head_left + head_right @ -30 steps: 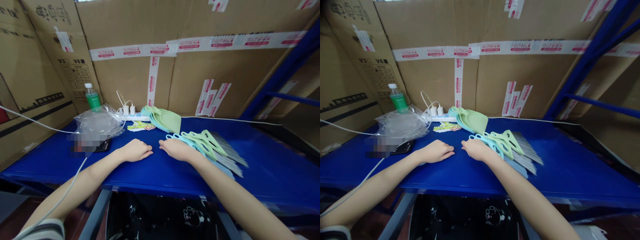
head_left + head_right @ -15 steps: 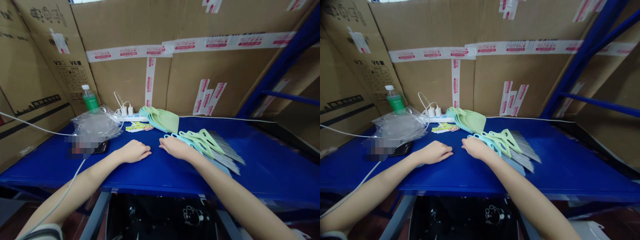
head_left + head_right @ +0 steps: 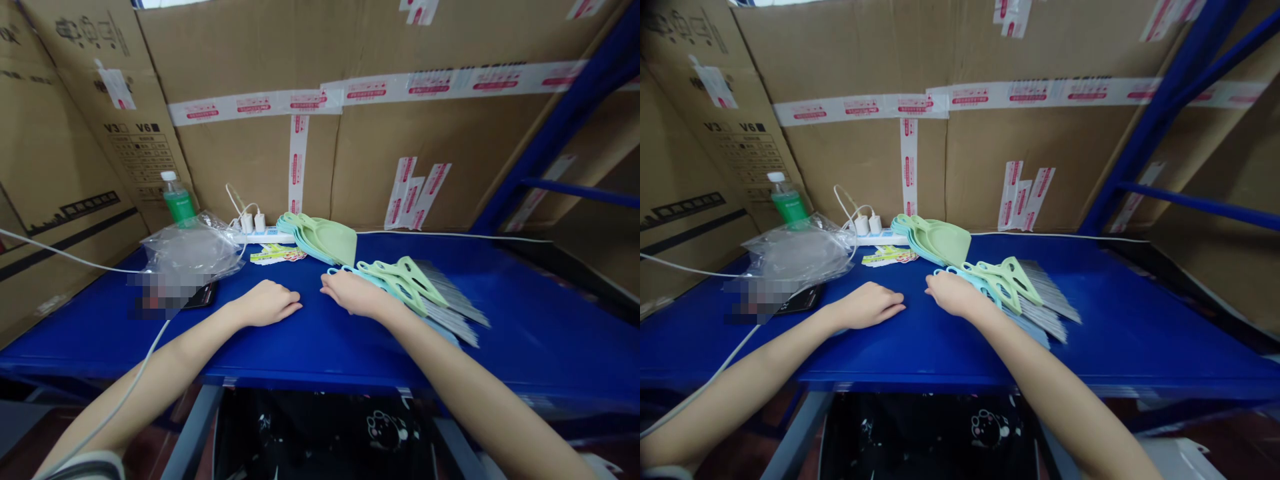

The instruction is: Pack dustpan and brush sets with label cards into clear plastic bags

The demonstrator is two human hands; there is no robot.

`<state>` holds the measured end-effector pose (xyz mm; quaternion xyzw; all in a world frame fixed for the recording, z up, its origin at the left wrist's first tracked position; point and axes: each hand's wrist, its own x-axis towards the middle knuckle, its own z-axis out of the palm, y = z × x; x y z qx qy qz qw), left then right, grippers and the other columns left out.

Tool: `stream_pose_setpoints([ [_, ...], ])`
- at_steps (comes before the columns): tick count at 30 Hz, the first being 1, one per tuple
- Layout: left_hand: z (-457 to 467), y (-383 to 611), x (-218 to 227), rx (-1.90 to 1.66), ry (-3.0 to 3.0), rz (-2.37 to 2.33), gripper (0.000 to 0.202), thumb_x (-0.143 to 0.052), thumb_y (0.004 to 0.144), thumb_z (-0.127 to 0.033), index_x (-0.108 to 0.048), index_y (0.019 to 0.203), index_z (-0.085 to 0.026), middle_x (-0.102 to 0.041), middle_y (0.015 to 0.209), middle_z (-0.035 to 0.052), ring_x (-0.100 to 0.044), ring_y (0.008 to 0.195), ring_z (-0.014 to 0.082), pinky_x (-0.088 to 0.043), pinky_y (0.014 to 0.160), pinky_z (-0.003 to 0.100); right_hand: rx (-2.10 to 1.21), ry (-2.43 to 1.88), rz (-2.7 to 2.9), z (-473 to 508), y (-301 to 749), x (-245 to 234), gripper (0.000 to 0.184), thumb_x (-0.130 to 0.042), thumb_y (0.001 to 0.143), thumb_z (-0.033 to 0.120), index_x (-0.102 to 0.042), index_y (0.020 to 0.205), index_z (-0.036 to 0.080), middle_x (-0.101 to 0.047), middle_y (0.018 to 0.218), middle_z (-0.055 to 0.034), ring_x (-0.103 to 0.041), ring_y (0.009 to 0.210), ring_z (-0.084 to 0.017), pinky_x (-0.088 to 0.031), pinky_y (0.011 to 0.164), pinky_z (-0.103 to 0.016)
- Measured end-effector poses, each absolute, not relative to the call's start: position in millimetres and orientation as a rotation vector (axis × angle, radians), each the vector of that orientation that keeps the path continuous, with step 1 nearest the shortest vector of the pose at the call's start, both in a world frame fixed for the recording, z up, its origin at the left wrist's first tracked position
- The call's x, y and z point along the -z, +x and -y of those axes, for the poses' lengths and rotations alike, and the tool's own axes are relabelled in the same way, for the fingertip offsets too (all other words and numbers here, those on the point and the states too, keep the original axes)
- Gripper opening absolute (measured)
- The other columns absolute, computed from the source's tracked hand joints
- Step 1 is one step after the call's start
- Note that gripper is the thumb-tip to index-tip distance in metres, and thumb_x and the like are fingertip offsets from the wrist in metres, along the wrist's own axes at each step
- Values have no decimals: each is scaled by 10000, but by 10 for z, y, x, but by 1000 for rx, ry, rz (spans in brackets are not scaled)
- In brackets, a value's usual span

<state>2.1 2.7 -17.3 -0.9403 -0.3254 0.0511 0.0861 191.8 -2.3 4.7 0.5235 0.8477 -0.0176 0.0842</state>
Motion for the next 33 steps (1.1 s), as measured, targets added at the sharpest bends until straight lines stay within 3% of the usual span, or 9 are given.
stream_pose_setpoints([
  [8, -17, 28, 162, -161, -2789, 978, 291, -373, 949, -294, -525, 725, -189, -636, 658, 8, -618, 623, 166, -338, 523, 236, -4, 1530, -2525, 17, 1914, -11, 256, -388, 945, 245, -606, 1005, 125, -677, 903, -130, -644, 858, -214, -369, 603, -250],
  [33, -17, 18, 179, -122, -2802, 971, 292, -376, 946, -296, -513, 711, -189, -632, 654, 5, -618, 614, 161, -349, 521, 236, -15, 1487, -2542, -1, 1958, 9, 241, -396, 945, 249, -606, 984, 138, -674, 881, -106, -643, 842, -213, -352, 586, -264],
])
